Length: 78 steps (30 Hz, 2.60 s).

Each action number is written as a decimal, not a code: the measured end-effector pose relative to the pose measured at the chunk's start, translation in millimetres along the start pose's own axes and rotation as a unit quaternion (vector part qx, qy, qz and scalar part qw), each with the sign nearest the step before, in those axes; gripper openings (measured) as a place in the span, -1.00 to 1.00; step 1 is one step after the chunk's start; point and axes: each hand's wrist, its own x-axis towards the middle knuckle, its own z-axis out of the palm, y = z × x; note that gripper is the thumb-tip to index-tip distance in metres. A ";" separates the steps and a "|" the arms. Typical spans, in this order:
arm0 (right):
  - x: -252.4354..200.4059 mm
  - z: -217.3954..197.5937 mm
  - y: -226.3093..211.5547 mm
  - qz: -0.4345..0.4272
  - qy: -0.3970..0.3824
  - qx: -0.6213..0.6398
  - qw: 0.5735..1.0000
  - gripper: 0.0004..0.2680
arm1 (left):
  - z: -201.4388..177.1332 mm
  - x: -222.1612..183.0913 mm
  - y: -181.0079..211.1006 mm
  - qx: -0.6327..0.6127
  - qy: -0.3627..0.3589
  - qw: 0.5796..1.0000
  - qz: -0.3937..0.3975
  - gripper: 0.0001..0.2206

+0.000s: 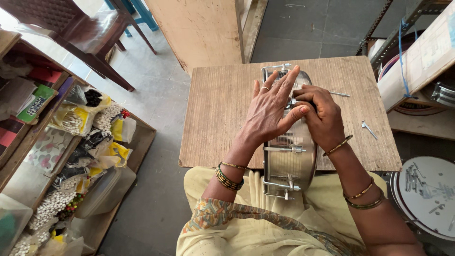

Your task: The person assembles and repairs a snare drum by fitting the metal shell onto the internal frame, inserting and tightening several metal tension rods by hand and with a small wrench, and then securing the drum head.

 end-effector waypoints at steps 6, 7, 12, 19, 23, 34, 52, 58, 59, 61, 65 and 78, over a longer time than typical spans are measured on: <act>-2.9 -3.0 -3.1 -0.013 -0.008 0.003 1.000 -0.88 | -1.0 -5.2 0.8 -0.010 0.005 1.000 0.006 -0.12; -3.3 -1.9 -2.4 -0.012 -0.006 0.002 1.000 -0.89 | -0.8 -5.5 1.1 -0.009 0.006 1.000 0.007 -0.12; -1.5 0.5 -0.6 -0.008 -0.002 -0.007 1.000 -0.91 | -3.1 -5.3 2.5 -0.005 0.009 1.000 0.002 -0.12; -4.2 -0.2 -2.0 -0.016 0.002 0.011 1.000 -0.87 | -1.3 -7.2 1.8 -0.004 0.008 1.000 0.004 -0.13; -8.0 1.4 2.5 -0.012 0.010 0.004 1.000 -0.88 | 1.9 -7.0 2.2 -0.001 0.013 1.000 0.006 -0.15; -58.5 20.9 57.9 0.138 0.041 0.207 0.968 -0.52 | 18.4 -33.3 -4.4 -0.232 0.161 0.934 -0.218 -0.33; -168.8 97.1 164.4 0.690 0.047 0.424 0.585 -0.52 | -20.4 -89.7 6.6 -0.382 0.120 0.850 -0.341 -0.47; -192.1 113.7 148.2 0.545 -0.009 0.610 0.575 -0.68 | -27.2 -114.3 15.7 -0.294 0.126 0.914 -0.252 -0.50; -193.8 114.0 146.6 0.512 -0.024 0.631 0.582 -0.69 | -28.9 -118.0 17.6 -0.307 0.122 0.903 -0.273 -0.49; -198.1 119.1 145.6 0.537 0.018 0.639 0.551 -0.69 | -33.1 -124.4 22.2 -0.332 0.115 0.882 -0.315 -0.47; -202.0 124.7 154.9 0.533 0.073 0.674 0.506 -0.72 | -33.2 -136.8 30.0 -0.351 0.117 0.888 -0.273 -0.44; -135.5 113.0 179.5 0.598 0.051 0.532 0.597 -0.65 | -18.8 -107.8 20.1 -0.241 0.066 0.945 -0.213 -0.43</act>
